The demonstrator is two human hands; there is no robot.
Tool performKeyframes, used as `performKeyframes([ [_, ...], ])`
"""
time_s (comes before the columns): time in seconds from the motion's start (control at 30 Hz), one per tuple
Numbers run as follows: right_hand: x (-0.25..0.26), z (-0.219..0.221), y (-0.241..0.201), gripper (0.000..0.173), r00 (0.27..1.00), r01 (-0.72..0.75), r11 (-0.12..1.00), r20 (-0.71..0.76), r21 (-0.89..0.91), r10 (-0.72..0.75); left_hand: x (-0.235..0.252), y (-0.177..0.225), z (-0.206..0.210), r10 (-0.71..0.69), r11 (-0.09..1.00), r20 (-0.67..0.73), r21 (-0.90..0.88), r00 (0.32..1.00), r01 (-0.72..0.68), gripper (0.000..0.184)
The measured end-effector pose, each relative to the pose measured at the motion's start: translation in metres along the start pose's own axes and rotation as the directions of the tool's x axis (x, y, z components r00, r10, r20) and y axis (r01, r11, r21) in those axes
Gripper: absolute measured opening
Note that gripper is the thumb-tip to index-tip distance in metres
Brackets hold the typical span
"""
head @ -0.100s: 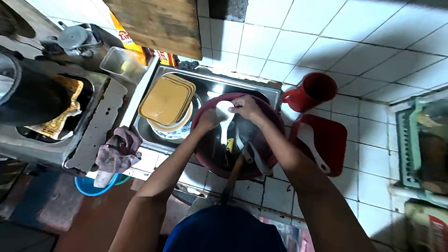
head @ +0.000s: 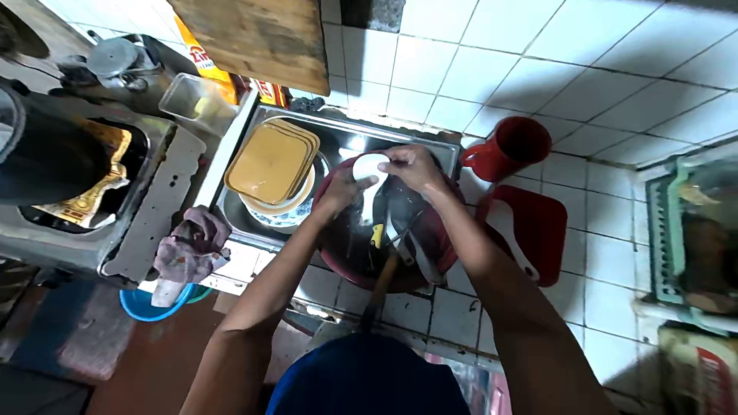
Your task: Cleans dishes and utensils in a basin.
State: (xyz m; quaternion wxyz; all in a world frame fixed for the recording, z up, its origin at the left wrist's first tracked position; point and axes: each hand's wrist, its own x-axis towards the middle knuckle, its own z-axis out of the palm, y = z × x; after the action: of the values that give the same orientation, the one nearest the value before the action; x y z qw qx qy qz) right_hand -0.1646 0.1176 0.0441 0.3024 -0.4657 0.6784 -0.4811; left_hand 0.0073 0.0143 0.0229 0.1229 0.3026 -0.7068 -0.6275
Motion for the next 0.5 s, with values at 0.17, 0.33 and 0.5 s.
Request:
performKeyframes([
  [0.17,-0.009,0.022,-0.014,0.052,0.972,0.162,0.963,-0.205,0.215,-0.118,0.002,0.013,0.015,0.084,0.96,0.03,-0.27,0.996,-0.072,0.011],
  [0.33,0.004,0.016,0.001,0.031,0.909,0.126,0.992,-0.396,-0.026,-0.126,-0.004,0.01,0.036,0.056,0.96,0.065,-0.277,0.996,-0.036,0.013],
  [0.5,-0.003,0.026,-0.011,0.033,0.83,0.049,0.976,-0.535,-0.213,-0.158,-0.01,0.022,0.052,-0.005,0.976,-0.074,-0.216,0.997,-0.011,0.023],
])
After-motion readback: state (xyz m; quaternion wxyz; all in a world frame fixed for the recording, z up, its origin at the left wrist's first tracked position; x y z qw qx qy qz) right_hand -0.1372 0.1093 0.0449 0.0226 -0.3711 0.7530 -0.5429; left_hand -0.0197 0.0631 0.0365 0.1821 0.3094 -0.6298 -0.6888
